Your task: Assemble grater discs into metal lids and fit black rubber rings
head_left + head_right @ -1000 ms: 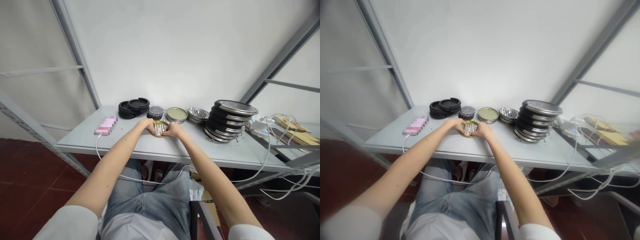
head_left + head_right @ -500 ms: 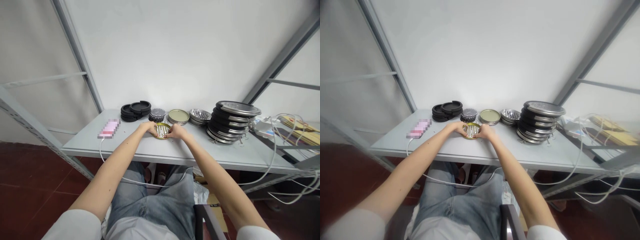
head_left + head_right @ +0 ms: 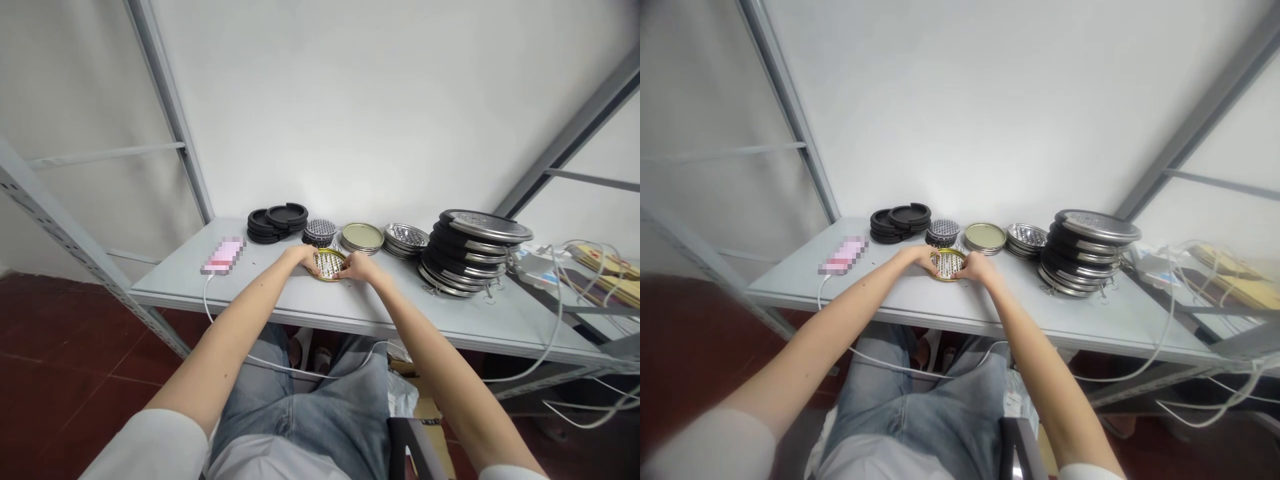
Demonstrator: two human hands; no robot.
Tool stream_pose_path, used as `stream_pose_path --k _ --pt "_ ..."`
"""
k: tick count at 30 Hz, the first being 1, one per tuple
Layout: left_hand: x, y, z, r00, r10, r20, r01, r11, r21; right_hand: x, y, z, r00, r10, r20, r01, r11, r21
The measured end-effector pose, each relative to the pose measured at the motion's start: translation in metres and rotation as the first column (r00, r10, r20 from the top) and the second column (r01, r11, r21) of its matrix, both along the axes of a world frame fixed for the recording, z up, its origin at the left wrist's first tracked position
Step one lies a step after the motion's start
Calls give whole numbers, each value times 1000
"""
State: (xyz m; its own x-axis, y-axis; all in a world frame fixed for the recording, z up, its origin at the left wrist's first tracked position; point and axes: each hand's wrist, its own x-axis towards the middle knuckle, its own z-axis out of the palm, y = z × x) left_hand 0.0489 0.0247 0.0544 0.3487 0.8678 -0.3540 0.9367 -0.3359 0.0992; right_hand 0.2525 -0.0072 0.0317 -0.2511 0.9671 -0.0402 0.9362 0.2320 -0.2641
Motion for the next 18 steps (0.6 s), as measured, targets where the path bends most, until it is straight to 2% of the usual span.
stream_pose_path --k 7,18 --pt "0 -6 5 1000 12 15 -12 1000 -10 -1 0 3 1000 -4 -8 4 999 -41" --pt "0 -4 4 1000 9 -3 -9 1000 -9 1 4 -7 999 -12 -36 11 1000 -20"
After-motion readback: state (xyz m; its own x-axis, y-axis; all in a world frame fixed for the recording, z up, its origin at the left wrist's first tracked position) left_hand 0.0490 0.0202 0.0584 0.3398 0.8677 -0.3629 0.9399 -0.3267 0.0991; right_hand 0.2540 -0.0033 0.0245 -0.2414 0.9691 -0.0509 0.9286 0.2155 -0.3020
